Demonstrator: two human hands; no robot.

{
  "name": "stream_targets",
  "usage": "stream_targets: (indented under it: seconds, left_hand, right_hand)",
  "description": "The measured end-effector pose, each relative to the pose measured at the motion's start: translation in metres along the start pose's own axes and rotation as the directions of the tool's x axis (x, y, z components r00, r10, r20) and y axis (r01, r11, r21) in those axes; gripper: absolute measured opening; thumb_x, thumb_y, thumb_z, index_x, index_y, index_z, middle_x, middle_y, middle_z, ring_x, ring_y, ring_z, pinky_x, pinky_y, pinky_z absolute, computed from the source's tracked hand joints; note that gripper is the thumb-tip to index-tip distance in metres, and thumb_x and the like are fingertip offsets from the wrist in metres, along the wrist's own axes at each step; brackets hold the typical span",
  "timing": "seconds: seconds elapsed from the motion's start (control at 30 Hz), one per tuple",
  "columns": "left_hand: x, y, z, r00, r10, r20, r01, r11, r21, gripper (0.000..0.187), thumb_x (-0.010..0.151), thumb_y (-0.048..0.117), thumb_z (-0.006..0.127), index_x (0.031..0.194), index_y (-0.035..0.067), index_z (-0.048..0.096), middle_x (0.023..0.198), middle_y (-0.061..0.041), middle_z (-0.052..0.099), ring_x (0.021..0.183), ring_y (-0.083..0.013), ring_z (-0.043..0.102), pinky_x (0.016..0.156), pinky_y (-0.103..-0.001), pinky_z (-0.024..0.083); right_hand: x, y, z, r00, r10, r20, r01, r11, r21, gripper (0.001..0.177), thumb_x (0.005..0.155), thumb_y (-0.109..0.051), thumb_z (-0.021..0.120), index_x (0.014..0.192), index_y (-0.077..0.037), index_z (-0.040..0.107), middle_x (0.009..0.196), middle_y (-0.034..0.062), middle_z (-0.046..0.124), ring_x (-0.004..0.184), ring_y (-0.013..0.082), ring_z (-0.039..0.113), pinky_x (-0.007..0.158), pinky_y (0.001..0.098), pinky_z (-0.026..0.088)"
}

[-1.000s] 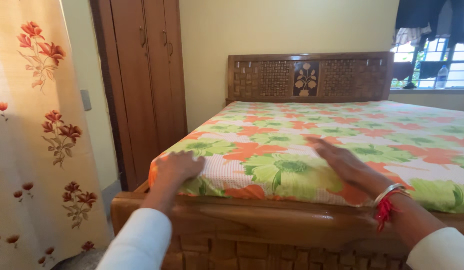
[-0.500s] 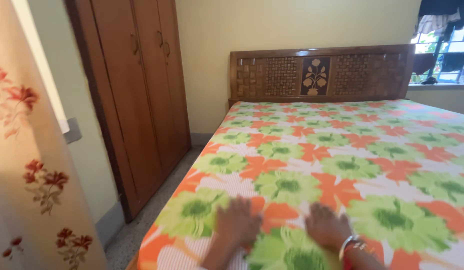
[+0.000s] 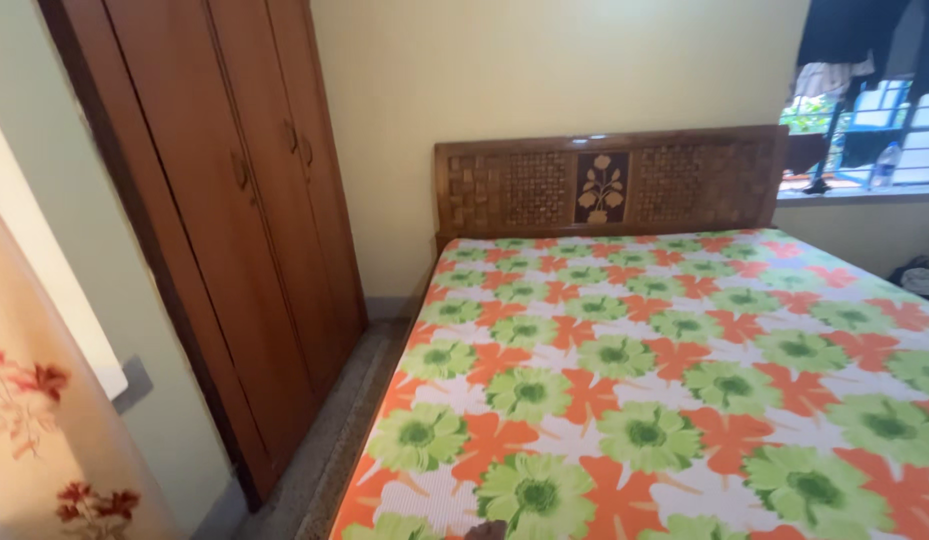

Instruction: The person tucks the edges of a floral bedsheet into a wooden bed frame, smooths the sheet by hand, and then places pillows and a bundle of clothes onto the bed.

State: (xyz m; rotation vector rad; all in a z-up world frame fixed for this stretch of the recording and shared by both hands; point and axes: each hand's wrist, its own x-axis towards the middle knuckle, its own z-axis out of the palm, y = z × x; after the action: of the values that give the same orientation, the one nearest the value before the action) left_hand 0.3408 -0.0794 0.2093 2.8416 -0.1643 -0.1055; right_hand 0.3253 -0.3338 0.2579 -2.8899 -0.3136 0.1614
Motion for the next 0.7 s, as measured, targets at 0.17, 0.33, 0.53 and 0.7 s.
stream_targets:
  seconds: [0.17, 0.33, 0.53, 0.7]
  left_hand:
    - [-0.032, 0.083, -0.097, 0.999, 0.034, 0.035, -0.034, 0.999, -0.008, 0.077, 0.088, 0.045, 0.068, 0.151, 0.013, 0.036, 0.156, -0.017, 0.04, 0.143, -0.035, 0.04, 0.109, -0.06, 0.035]
    - [-0.059, 0.179, -0.194, 0.985, 0.127, -0.115, -0.127, 0.992, 0.007, 0.076, 0.089, 0.038, 0.069, 0.151, 0.009, 0.036, 0.155, -0.018, 0.041, 0.141, -0.0339, 0.044, 0.108, -0.055, 0.042]
    - [-0.076, 0.311, -0.298, 0.888, 0.25, -0.387, -0.268, 0.964, 0.007, 0.071, 0.091, 0.041, 0.067, 0.146, 0.004, 0.041, 0.148, -0.021, 0.047, 0.133, -0.0375, 0.049, 0.101, -0.053, 0.044]
    - [-0.104, 0.419, -0.346, 0.904, 0.287, -0.318, -0.319, 0.946, -0.051, 0.069, 0.091, 0.038, 0.066, 0.147, 0.007, 0.041, 0.146, -0.016, 0.05, 0.13, -0.034, 0.053, 0.102, -0.049, 0.047]
  right_hand:
    - [-0.034, -0.008, -0.066, 1.0, -0.009, 0.006, 0.008, 0.987, 0.159, 0.071, 0.094, -0.049, 0.053, 0.156, -0.024, 0.03, 0.161, 0.0065, 0.035, 0.144, 0.0314, 0.04, 0.113, 0.0554, 0.036]
    - [-0.082, 0.016, -0.144, 0.998, -0.022, -0.057, 0.036, 0.966, 0.258, 0.072, 0.092, -0.047, 0.059, 0.154, -0.023, 0.032, 0.158, 0.0092, 0.041, 0.141, 0.0344, 0.045, 0.111, 0.0518, 0.041]
    - [-0.122, 0.068, -0.273, 0.96, -0.005, -0.279, 0.098, 0.942, 0.321, 0.067, 0.094, -0.046, 0.057, 0.151, -0.017, 0.038, 0.153, 0.0136, 0.048, 0.136, 0.0378, 0.051, 0.111, 0.0495, 0.042]
    - [-0.171, 0.099, -0.355, 0.903, -0.062, -0.426, 0.188, 0.947, 0.26, 0.067, 0.093, -0.042, 0.057, 0.152, -0.016, 0.037, 0.153, 0.0144, 0.046, 0.141, 0.0376, 0.043, 0.112, 0.0512, 0.038]
